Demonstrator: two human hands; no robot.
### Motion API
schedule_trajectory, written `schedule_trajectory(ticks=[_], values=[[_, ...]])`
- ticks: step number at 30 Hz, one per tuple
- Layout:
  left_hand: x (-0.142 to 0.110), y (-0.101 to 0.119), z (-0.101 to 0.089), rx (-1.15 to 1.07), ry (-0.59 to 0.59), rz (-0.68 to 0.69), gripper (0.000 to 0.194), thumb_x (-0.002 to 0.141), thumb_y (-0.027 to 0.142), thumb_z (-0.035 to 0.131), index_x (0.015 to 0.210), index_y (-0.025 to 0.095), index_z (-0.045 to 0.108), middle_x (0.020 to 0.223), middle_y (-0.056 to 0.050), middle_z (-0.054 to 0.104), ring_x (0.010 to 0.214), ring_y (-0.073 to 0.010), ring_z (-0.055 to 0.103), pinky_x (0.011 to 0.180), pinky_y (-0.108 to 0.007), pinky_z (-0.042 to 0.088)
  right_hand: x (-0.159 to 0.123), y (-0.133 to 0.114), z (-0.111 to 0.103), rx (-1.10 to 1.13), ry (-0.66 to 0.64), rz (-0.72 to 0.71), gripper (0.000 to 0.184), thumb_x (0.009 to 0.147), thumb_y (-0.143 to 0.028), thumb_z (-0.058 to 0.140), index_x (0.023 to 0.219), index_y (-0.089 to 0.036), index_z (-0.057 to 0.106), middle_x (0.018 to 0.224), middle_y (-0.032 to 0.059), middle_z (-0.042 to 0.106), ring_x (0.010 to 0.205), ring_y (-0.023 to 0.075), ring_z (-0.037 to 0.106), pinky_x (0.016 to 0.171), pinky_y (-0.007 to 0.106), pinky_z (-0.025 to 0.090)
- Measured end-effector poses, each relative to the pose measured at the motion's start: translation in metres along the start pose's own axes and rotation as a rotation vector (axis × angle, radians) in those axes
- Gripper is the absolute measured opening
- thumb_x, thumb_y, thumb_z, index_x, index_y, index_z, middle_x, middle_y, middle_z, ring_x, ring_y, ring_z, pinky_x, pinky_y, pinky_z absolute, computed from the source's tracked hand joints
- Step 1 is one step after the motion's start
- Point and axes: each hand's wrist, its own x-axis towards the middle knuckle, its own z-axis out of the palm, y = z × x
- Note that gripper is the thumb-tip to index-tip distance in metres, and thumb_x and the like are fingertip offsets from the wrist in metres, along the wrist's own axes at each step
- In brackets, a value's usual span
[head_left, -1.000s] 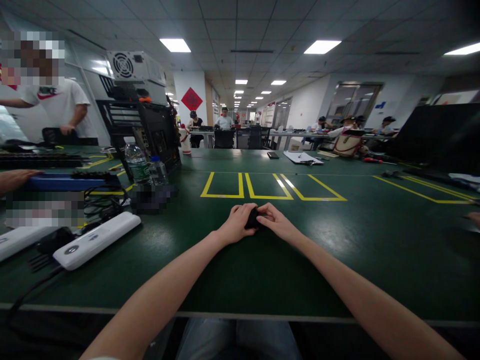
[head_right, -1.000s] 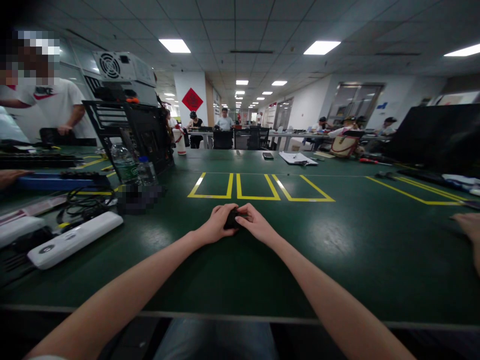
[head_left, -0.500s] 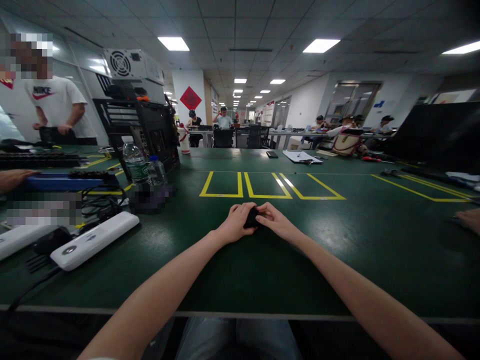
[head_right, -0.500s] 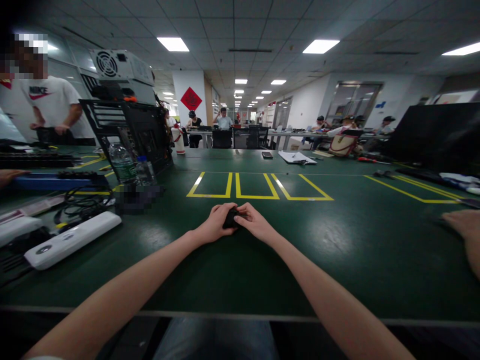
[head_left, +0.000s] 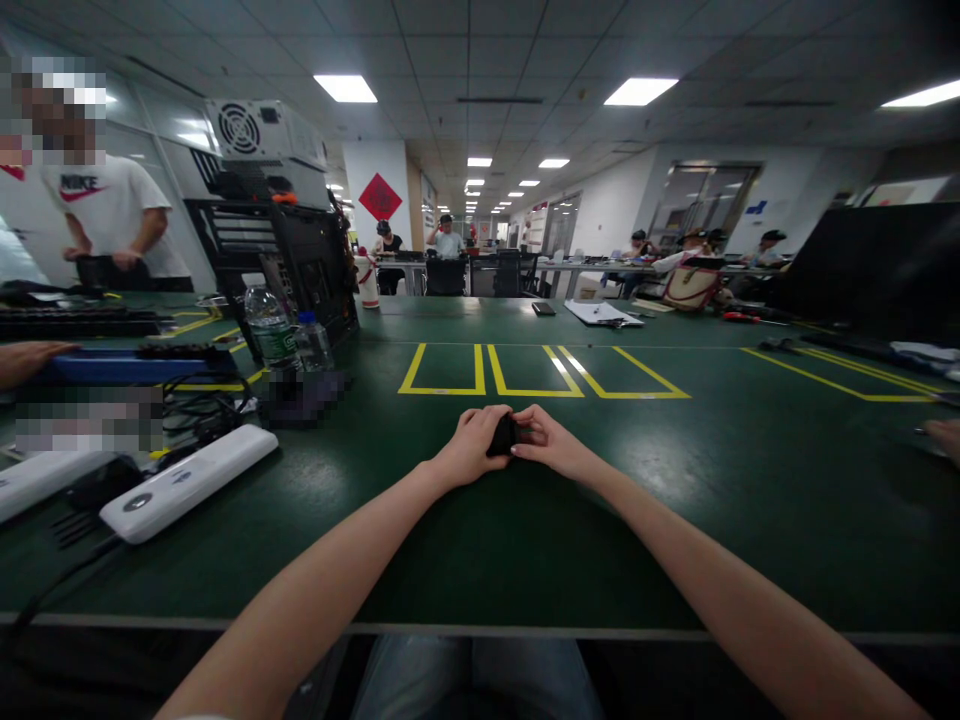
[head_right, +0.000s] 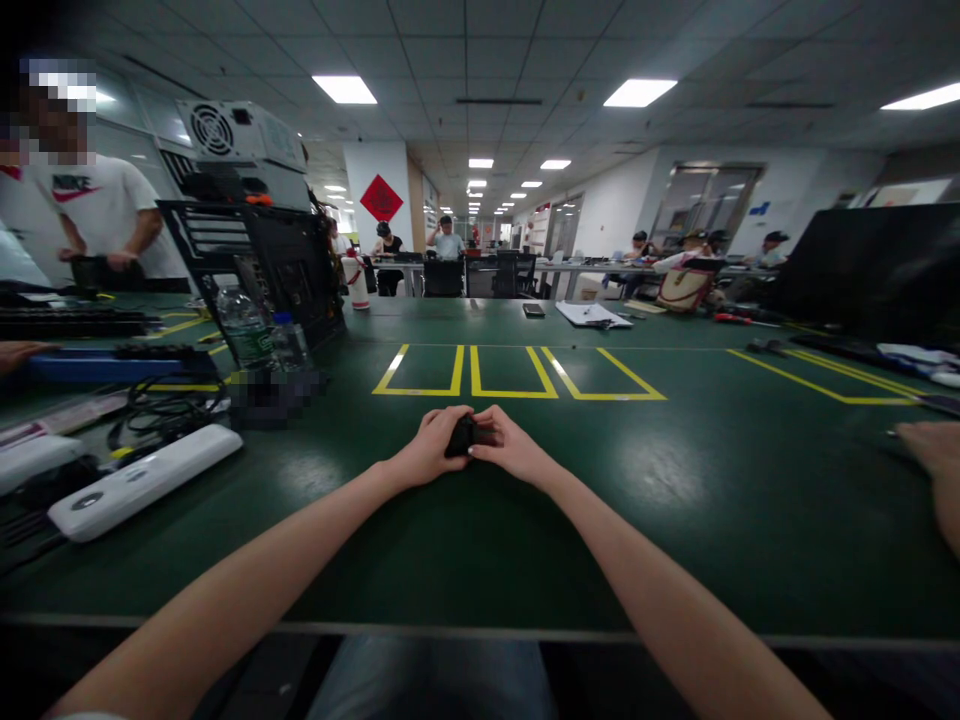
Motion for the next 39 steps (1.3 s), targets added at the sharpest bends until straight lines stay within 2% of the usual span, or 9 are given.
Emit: schedule_trajectory(ticks=[5, 11, 17, 19, 23, 28, 31, 36, 39], values=[[0.000, 0.001, -0.001, -0.003, 0.003, 0.000, 0.062, 0.065, 0.023, 0.060, 0.118, 0.023, 0.026, 0.116, -0.007, 0.044, 0.110, -0.0228, 0.040, 0.096, -0.043, 0.021, 0.001, -0.001, 0.003, -0.026, 0.070, -0.010, 0.021, 0.072, -0.030, 0.055, 0.088, -0.021, 0.046, 0.092, 0.0007, 0.053, 0.089, 0.0156, 0.054, 0.082, 0.037, 0.043], [0.000, 0.001, 0.000, -0.017, 0.006, -0.008, 0.062, 0.065, 0.023, 0.060, 0.118, 0.024, 0.027, 0.116, -0.006, 0.044, 0.109, -0.0230, 0.041, 0.095, -0.044, 0.022, 0.004, 0.005, 0.002, -0.046, 0.109, 0.036, 0.031, 0.071, -0.030, 0.056, 0.099, -0.021, 0.046, 0.103, 0.0037, 0.051, 0.101, 0.0175, 0.049, 0.090, 0.040, 0.037], [0.000, 0.000, 0.000, -0.015, 0.008, 0.003, 0.062, 0.065, 0.023, 0.060, 0.118, 0.023, 0.027, 0.115, -0.007, 0.044, 0.109, -0.0225, 0.041, 0.095, -0.043, 0.022, 0.000, -0.002, 0.001, -0.001, -0.009, -0.004, 0.033, 0.066, -0.024, 0.062, 0.095, -0.021, 0.046, 0.103, 0.0023, 0.050, 0.099, 0.0169, 0.050, 0.090, 0.039, 0.038], [0.000, -0.001, 0.001, -0.010, 0.013, 0.010, 0.063, 0.064, 0.023, 0.060, 0.118, 0.022, 0.027, 0.115, -0.007, 0.045, 0.109, -0.0221, 0.041, 0.095, -0.042, 0.022, 0.000, -0.002, 0.001, 0.007, 0.002, -0.027, 0.033, 0.065, -0.024, 0.063, 0.092, -0.022, 0.045, 0.099, 0.0009, 0.050, 0.097, 0.0165, 0.051, 0.088, 0.038, 0.039], [0.001, -0.002, 0.003, -0.009, 0.025, 0.001, 0.063, 0.063, 0.023, 0.061, 0.117, 0.022, 0.028, 0.114, -0.007, 0.045, 0.108, -0.0222, 0.042, 0.094, -0.043, 0.023, 0.002, 0.001, 0.003, -0.018, 0.070, -0.041, 0.021, 0.071, -0.031, 0.056, 0.087, -0.021, 0.046, 0.091, 0.0006, 0.052, 0.091, 0.0160, 0.053, 0.085, 0.037, 0.040], [0.001, 0.000, 0.001, -0.017, 0.014, -0.012, 0.063, 0.063, 0.022, 0.061, 0.117, 0.023, 0.027, 0.115, -0.006, 0.044, 0.109, -0.0227, 0.041, 0.095, -0.044, 0.022, 0.004, 0.004, 0.003, -0.040, 0.106, 0.015, 0.030, 0.071, -0.032, 0.055, 0.098, -0.021, 0.046, 0.101, 0.0035, 0.053, 0.098, 0.0174, 0.050, 0.088, 0.039, 0.039], [0.001, 0.000, 0.000, -0.018, 0.009, -0.011, 0.063, 0.064, 0.022, 0.061, 0.117, 0.023, 0.028, 0.116, -0.006, 0.044, 0.109, -0.0228, 0.041, 0.095, -0.044, 0.022, 0.003, 0.003, 0.002, -0.033, 0.079, 0.031, 0.031, 0.072, -0.031, 0.055, 0.100, -0.020, 0.047, 0.106, 0.0049, 0.052, 0.101, 0.0180, 0.049, 0.091, 0.040, 0.036], [0.001, -0.001, 0.001, -0.009, 0.007, -0.003, 0.064, 0.064, 0.022, 0.061, 0.118, 0.023, 0.027, 0.116, -0.007, 0.044, 0.109, -0.0225, 0.041, 0.096, -0.043, 0.022, -0.001, -0.005, 0.003, -0.011, -0.007, -0.030, 0.035, 0.065, -0.024, 0.063, 0.095, -0.022, 0.045, 0.102, 0.0018, 0.050, 0.097, 0.0170, 0.051, 0.088, 0.038, 0.040], [0.001, -0.002, 0.002, -0.009, 0.007, -0.005, 0.064, 0.065, 0.023, 0.060, 0.118, 0.023, 0.026, 0.116, -0.006, 0.044, 0.110, -0.0224, 0.040, 0.096, -0.044, 0.021, -0.002, -0.007, 0.004, -0.023, 0.029, -0.034, 0.024, 0.071, -0.027, 0.057, 0.091, -0.022, 0.045, 0.097, 0.0010, 0.051, 0.095, 0.0159, 0.052, 0.086, 0.037, 0.041]])
